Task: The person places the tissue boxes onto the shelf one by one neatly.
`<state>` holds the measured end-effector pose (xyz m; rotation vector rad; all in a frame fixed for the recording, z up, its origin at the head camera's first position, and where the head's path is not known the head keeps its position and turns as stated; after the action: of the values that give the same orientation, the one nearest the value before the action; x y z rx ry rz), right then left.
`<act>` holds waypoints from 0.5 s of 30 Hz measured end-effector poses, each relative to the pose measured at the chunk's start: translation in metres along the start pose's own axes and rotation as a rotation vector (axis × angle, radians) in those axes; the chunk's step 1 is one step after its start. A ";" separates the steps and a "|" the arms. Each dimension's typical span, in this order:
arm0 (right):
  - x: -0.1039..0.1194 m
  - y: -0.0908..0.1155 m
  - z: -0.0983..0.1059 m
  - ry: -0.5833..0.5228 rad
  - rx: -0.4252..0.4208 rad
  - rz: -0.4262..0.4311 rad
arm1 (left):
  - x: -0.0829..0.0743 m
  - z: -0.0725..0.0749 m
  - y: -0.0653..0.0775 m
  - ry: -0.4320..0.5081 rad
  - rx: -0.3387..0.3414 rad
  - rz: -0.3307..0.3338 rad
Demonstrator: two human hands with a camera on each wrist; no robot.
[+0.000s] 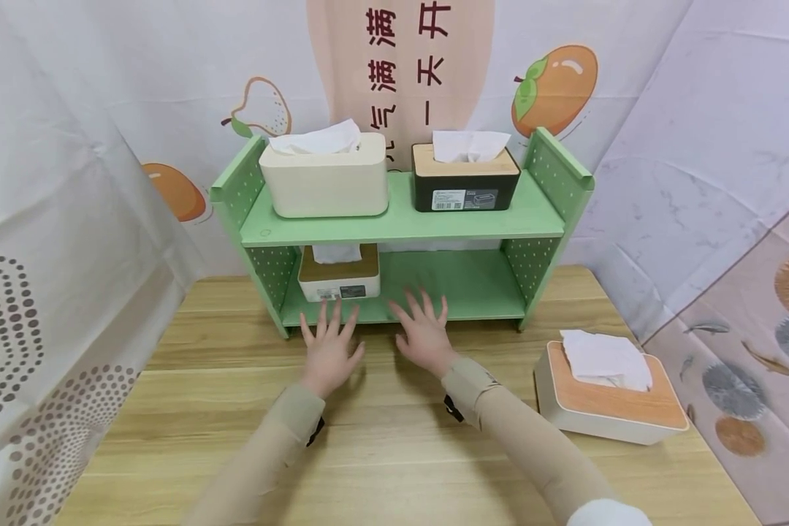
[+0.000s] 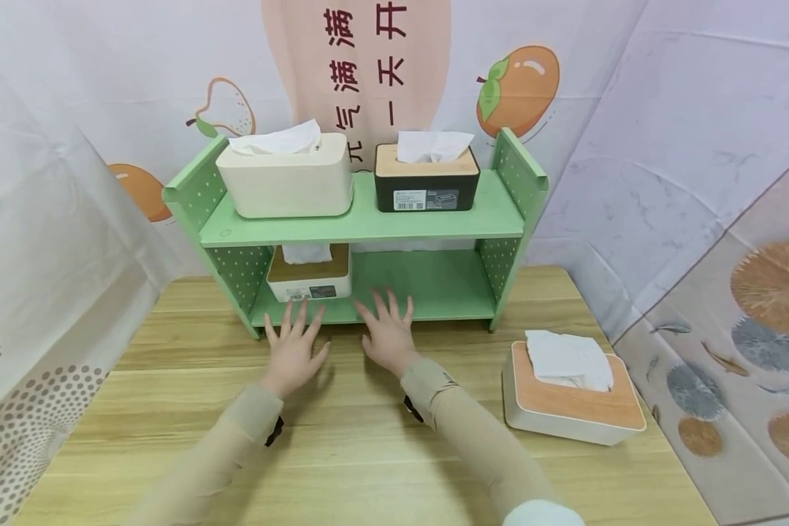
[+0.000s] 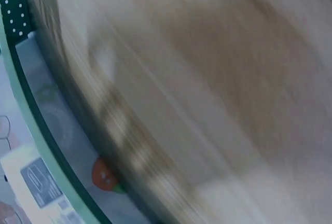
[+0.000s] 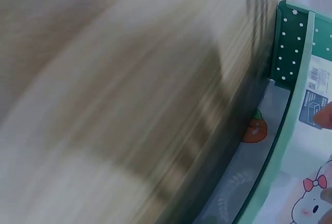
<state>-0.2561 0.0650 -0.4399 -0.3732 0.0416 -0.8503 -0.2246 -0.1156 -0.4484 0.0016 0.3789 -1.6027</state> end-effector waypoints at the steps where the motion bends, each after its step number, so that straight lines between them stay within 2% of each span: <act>1: -0.001 0.003 0.001 -0.001 -0.009 0.000 | -0.002 0.000 0.002 -0.001 -0.005 -0.003; 7: -0.004 0.021 0.006 -0.030 -0.025 -0.019 | -0.014 -0.003 0.008 0.003 -0.011 -0.007; 15: -0.014 0.049 0.022 -0.114 -0.081 -0.062 | -0.038 -0.006 0.014 0.091 -0.003 -0.039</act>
<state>-0.2260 0.1115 -0.4374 -0.5004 -0.0411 -0.8886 -0.2099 -0.0775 -0.4481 0.0659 0.4541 -1.6443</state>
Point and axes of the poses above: each hand's wrist, its own y-axis away from the middle knuckle, its own z-axis out of the back of the hand, x = y × z, the point moved 4 cm from there along -y, towards the middle knuckle, and after that the axes turned 12 degrees about z, right-handed, at the moved point
